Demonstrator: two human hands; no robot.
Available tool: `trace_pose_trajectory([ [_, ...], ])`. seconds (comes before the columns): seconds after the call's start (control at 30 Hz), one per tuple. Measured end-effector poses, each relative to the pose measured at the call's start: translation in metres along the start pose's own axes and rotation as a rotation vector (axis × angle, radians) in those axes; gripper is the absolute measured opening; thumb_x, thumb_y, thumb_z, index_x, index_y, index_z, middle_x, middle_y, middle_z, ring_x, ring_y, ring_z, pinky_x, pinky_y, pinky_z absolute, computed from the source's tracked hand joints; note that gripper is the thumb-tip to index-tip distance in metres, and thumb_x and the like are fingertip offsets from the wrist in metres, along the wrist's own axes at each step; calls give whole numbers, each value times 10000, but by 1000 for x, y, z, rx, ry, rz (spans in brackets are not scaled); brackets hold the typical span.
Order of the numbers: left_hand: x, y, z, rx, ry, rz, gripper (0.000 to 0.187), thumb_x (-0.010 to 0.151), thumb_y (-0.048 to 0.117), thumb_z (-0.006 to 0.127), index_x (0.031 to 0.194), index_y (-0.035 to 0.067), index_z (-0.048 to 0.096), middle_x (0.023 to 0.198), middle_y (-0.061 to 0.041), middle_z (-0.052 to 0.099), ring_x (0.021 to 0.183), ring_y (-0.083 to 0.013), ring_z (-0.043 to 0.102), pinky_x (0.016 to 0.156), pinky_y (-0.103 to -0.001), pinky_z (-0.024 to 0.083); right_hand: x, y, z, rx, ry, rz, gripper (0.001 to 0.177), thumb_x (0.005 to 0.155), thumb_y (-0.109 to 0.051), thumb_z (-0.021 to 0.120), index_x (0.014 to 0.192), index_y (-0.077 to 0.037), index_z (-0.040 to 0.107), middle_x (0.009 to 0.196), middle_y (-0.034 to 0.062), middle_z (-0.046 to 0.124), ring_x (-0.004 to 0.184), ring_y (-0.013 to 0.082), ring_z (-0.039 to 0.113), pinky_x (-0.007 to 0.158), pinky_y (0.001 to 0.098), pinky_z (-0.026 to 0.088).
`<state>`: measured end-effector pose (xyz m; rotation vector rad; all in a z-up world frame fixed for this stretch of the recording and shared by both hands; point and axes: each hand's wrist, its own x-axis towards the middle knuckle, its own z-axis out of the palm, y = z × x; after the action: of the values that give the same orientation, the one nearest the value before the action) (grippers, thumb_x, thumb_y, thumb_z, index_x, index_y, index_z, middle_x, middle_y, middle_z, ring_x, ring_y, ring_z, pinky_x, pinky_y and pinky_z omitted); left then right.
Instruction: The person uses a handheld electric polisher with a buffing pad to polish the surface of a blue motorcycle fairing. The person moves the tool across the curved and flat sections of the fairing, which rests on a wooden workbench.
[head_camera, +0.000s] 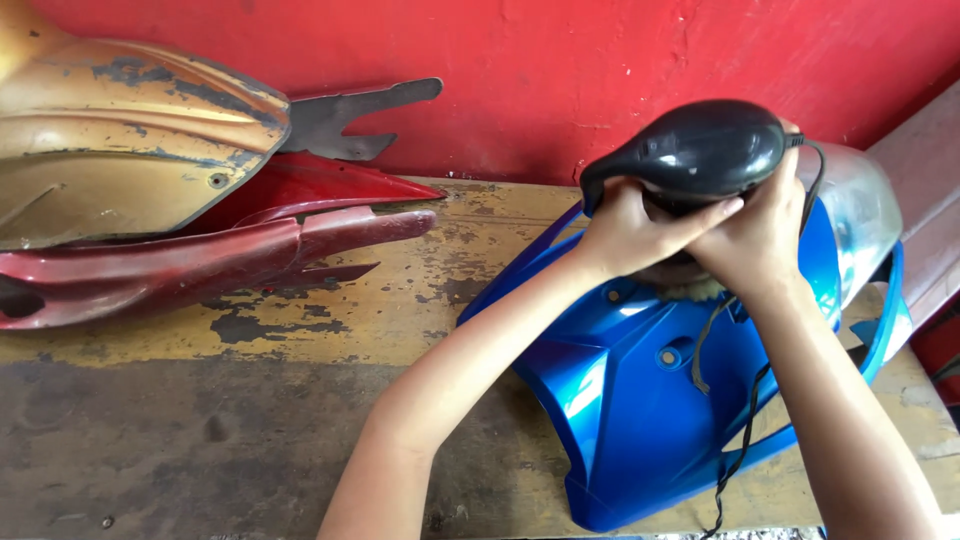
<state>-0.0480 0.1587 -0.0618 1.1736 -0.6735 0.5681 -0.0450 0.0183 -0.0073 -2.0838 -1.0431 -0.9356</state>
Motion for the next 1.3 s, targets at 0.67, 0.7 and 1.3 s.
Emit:
trace_pose_trajectory([
  [0.67,10,14,63,135,-89,187,487,897,349,844,1248,90,629,1158,-61,716,1045,-177,715,969,-316,578,-23,9,-65,-56,74,-7,677,886,-62,890,1379,21,433,1234,180,683,1159,284,705,1070,376,554],
  [0.7,5,25,69,216,14,212,607,858,382,864,1305,96,569,1177,-42,675,1037,-161,671,945,-291,557,-23,-6,-72,-169,71,-48,694,793,-28,882,1346,31,467,1207,212,668,1140,318,692,1069,424,540],
  [1.3,41,1,126,441,-116,298,719,843,515,812,1380,131,527,1210,-19,674,1069,-153,660,989,-274,528,-51,60,-124,-79,89,65,460,932,-29,853,1296,3,573,1213,156,684,1128,247,709,997,356,595],
])
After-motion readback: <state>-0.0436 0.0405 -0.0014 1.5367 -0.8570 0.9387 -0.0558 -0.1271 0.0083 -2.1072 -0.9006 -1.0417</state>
